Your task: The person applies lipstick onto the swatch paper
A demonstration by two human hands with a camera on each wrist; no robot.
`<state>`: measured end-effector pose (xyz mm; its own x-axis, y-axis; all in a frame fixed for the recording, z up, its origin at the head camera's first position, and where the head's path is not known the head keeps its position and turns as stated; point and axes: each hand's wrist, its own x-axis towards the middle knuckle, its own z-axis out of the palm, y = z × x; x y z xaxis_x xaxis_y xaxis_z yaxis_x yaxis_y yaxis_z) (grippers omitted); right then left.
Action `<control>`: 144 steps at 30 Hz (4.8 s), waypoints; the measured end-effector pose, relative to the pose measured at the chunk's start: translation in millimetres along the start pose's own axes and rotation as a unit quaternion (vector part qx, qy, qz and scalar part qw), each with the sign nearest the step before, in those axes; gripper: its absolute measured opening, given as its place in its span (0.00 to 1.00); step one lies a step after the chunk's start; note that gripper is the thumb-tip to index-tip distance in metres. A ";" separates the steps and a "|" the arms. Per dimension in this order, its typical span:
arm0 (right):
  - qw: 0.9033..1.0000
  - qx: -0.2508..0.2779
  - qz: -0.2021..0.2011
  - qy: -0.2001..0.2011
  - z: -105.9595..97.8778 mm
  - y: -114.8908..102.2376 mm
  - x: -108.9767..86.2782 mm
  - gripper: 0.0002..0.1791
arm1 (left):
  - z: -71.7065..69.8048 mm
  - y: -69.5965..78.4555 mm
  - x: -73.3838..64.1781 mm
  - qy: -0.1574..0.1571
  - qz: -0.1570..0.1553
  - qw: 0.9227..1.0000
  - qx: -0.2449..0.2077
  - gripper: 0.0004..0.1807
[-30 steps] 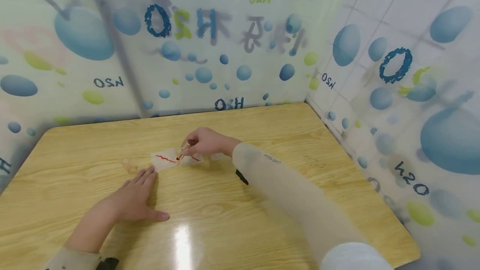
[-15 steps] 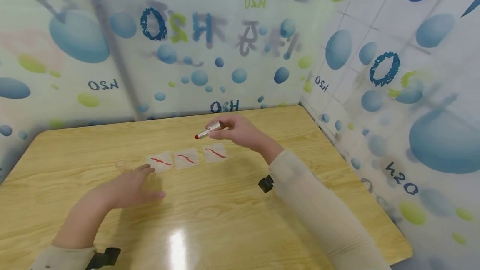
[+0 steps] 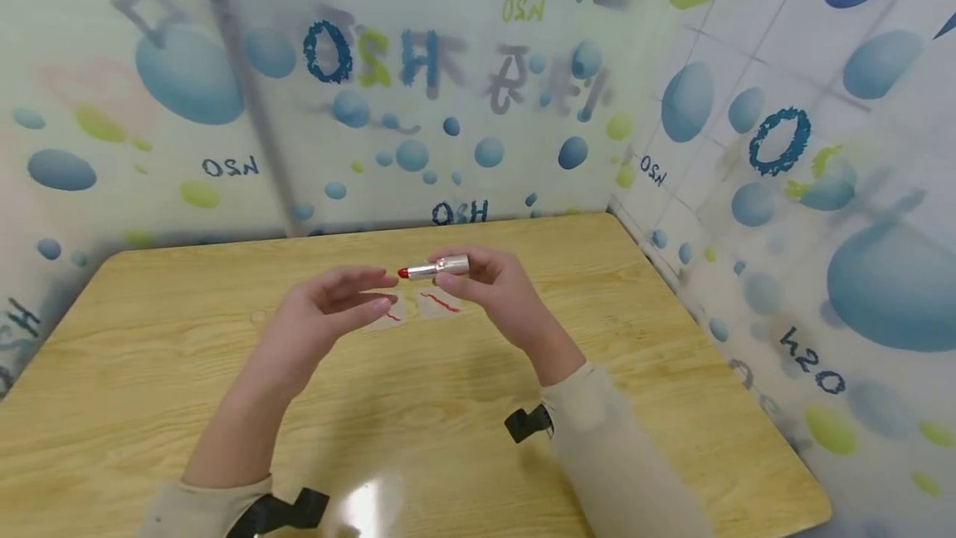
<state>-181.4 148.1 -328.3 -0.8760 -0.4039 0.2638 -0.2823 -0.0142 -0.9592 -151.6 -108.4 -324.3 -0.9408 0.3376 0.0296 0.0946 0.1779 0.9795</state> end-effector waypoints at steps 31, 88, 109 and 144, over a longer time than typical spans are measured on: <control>0.981 0.192 -0.018 0.027 54.3 29.3 -17.0 0.28 | 53.3 -18.7 7.9 0.103 0.079 0.956 -0.264 0.07; 0.997 0.005 -0.072 0.035 49.0 13.9 -17.2 0.16 | 73.2 -12.8 8.0 0.221 0.108 0.899 -0.362 0.07; 0.992 -0.057 -0.096 0.052 52.6 10.2 -16.8 0.14 | 81.8 -6.8 7.4 0.282 0.116 0.879 -0.366 0.10; 0.992 -0.041 -0.108 0.041 41.8 5.2 -19.8 0.18 | 49.1 -8.1 1.5 0.084 0.150 0.965 -0.198 0.15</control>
<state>-149.1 117.7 -342.8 -0.8196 -0.3228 0.4733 -0.4949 -0.0173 -0.8688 -137.9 -63.9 -341.9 -0.9331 0.1592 0.3224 0.2698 -0.2827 0.9205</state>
